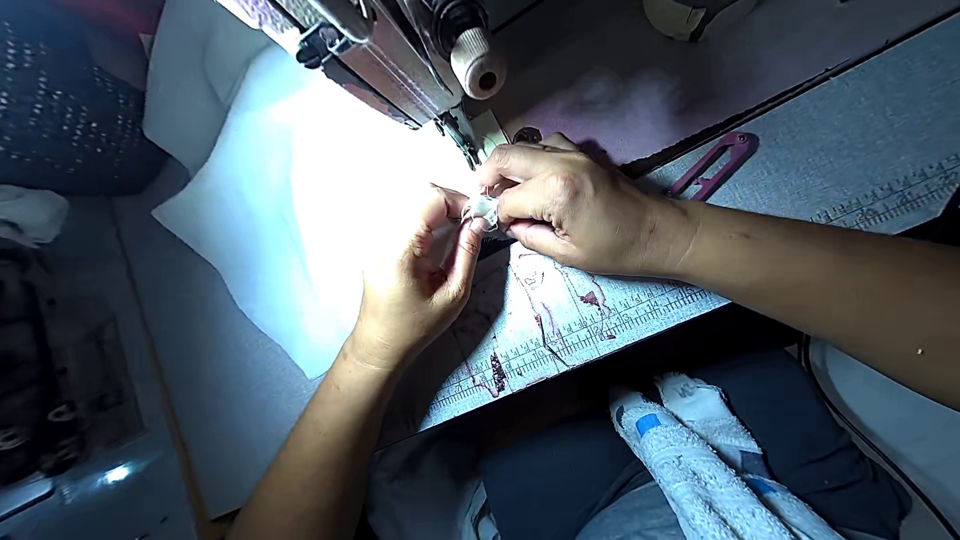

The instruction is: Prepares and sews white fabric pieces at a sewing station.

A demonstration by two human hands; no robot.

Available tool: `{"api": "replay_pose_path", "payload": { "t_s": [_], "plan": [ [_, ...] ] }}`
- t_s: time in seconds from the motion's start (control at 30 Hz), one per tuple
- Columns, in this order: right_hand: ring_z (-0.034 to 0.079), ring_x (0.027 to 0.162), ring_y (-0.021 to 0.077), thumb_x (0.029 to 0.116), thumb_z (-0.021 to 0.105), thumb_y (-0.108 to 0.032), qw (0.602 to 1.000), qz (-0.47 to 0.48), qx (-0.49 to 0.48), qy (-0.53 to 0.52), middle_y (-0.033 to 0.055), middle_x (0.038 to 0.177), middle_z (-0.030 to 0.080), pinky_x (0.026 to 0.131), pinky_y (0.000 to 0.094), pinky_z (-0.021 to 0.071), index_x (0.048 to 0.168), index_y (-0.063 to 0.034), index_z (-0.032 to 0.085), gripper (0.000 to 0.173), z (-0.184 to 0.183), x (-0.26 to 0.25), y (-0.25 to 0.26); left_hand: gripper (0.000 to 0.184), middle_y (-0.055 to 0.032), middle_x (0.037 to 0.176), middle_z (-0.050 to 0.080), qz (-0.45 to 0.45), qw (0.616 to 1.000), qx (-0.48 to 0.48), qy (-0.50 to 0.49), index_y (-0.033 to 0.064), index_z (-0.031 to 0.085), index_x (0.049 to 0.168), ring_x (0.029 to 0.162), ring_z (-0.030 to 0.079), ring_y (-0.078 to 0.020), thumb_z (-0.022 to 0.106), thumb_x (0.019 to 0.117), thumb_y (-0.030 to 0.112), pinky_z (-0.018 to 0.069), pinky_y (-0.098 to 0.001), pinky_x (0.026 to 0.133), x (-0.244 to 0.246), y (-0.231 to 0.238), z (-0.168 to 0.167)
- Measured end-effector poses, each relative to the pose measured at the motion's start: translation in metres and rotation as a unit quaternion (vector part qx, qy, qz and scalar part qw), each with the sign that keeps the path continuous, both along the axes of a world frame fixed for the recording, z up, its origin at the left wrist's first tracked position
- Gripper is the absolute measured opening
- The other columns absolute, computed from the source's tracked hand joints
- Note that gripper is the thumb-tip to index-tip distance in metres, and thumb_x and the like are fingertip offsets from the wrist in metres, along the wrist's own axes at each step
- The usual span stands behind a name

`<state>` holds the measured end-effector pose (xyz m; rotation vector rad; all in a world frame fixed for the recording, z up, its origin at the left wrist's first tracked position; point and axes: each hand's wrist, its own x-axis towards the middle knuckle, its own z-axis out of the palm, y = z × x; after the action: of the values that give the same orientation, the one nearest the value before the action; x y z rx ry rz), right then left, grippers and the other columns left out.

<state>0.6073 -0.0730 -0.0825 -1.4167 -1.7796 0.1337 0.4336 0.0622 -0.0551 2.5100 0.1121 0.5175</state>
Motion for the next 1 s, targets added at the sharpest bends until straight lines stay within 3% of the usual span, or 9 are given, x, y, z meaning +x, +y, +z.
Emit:
{"api": "replay_pose_path", "payload": {
  "t_s": [0.23, 0.4, 0.47, 0.53, 0.57, 0.67, 0.73, 0.83, 1.0],
  "plan": [
    [0.054, 0.11, 0.0293, 0.0965, 0.049, -0.009, 0.997, -0.04, -0.049, -0.044, 0.0113, 0.117, 0.064, 0.085, 0.0473, 0.0355, 0.088, -0.0062, 0.067, 0.02, 0.005, -0.001, -0.001, 0.015, -0.0176, 0.106, 0.068, -0.032, 0.999, 0.04, -0.012, -0.0048, 0.067, 0.101, 0.105, 0.066, -0.0195, 0.058, 0.1008, 0.007, 0.0515, -0.0307, 0.093, -0.002, 0.0, -0.006],
    [0.059, 0.104, 0.0251, 0.0949, 0.055, -0.009, 0.997, -0.049, -0.054, -0.038, 0.0083, 0.104, 0.066, 0.09, 0.0495, 0.0351, 0.089, -0.0092, 0.071, 0.017, 0.008, -0.001, -0.01, 0.03, -0.0166, 0.115, 0.071, -0.047, 0.991, 0.128, 0.01, -0.0001, 0.072, 0.11, 0.108, 0.067, -0.0244, 0.066, 0.0943, 0.024, 0.0522, -0.0367, 0.092, -0.009, 0.0, -0.006],
    [0.058, 0.116, 0.0272, 0.0939, 0.054, -0.008, 0.996, -0.044, -0.055, -0.059, 0.0075, 0.122, 0.069, 0.096, 0.0518, 0.0352, 0.095, -0.011, 0.075, 0.021, 0.008, 0.001, -0.018, 0.031, -0.0154, 0.115, 0.073, -0.048, 0.985, 0.167, 0.008, 0.002, 0.074, 0.111, 0.107, 0.068, -0.0259, 0.065, 0.0937, 0.026, 0.0528, -0.0389, 0.091, -0.011, -0.002, -0.006],
    [0.051, 0.134, 0.0301, 0.095, 0.051, -0.01, 0.992, -0.032, -0.075, -0.092, 0.0062, 0.143, 0.062, 0.101, 0.0549, 0.0324, 0.1, -0.012, 0.074, 0.024, 0.01, 0.004, -0.025, 0.03, -0.0148, 0.115, 0.073, -0.057, 0.979, 0.194, 0.005, 0.0021, 0.075, 0.11, 0.109, 0.068, -0.0272, 0.062, 0.0951, 0.025, 0.052, -0.0399, 0.091, -0.012, -0.003, -0.006],
    [0.05, 0.136, 0.0292, 0.0952, 0.049, -0.01, 0.992, -0.023, -0.075, -0.1, 0.0051, 0.141, 0.063, 0.103, 0.0558, 0.0313, 0.099, -0.0121, 0.074, 0.025, 0.009, 0.006, -0.026, 0.029, -0.0149, 0.115, 0.074, -0.061, 0.978, 0.2, 0.001, 0.0016, 0.075, 0.109, 0.109, 0.068, -0.0273, 0.061, 0.0958, 0.024, 0.052, -0.0394, 0.092, -0.012, -0.003, -0.007],
    [0.059, 0.125, 0.0223, 0.098, 0.046, -0.011, 0.991, -0.009, -0.075, -0.108, 0.0008, 0.112, 0.074, 0.108, 0.0552, 0.0284, 0.106, -0.0136, 0.073, 0.029, 0.009, 0.008, -0.03, 0.03, -0.0154, 0.117, 0.072, -0.052, 0.984, 0.17, -0.004, 0.0009, 0.073, 0.114, 0.109, 0.068, -0.0248, 0.062, 0.0956, 0.022, 0.0525, -0.0365, 0.091, -0.012, -0.001, -0.009],
    [0.062, 0.113, 0.0213, 0.0962, 0.046, -0.008, 0.994, -0.014, -0.068, -0.089, 0.0019, 0.102, 0.073, 0.107, 0.0538, 0.0292, 0.115, -0.0124, 0.071, 0.032, 0.01, 0.009, -0.03, 0.034, -0.0194, 0.12, 0.07, -0.036, 0.991, 0.123, -0.025, -0.0032, 0.071, 0.115, 0.114, 0.067, -0.025, 0.067, 0.0921, 0.022, 0.0528, -0.0356, 0.099, -0.014, 0.0, -0.01],
    [0.062, 0.109, 0.0192, 0.0915, 0.045, -0.002, 0.996, -0.031, -0.081, -0.014, 0.0042, 0.105, 0.07, 0.105, 0.0536, 0.0298, 0.117, -0.009, 0.064, 0.033, 0.01, 0.008, -0.027, 0.037, -0.0243, 0.124, 0.065, 0.0, 0.994, 0.105, -0.031, -0.0055, 0.07, 0.111, 0.12, 0.063, -0.0282, 0.072, 0.0881, 0.023, 0.0493, -0.0379, 0.106, -0.021, -0.001, -0.009],
    [0.06, 0.115, 0.0178, 0.0886, 0.046, 0.001, 0.996, -0.01, -0.085, 0.011, 0.0035, 0.11, 0.069, 0.107, 0.0545, 0.0294, 0.12, -0.0071, 0.064, 0.037, 0.012, 0.012, -0.019, 0.025, -0.0166, 0.114, 0.074, 0.0, 0.975, 0.223, -0.007, -0.0006, 0.076, 0.11, 0.111, 0.069, -0.0291, 0.059, 0.0956, 0.011, 0.054, -0.0394, 0.095, -0.027, 0.001, -0.006]
  ]
}}
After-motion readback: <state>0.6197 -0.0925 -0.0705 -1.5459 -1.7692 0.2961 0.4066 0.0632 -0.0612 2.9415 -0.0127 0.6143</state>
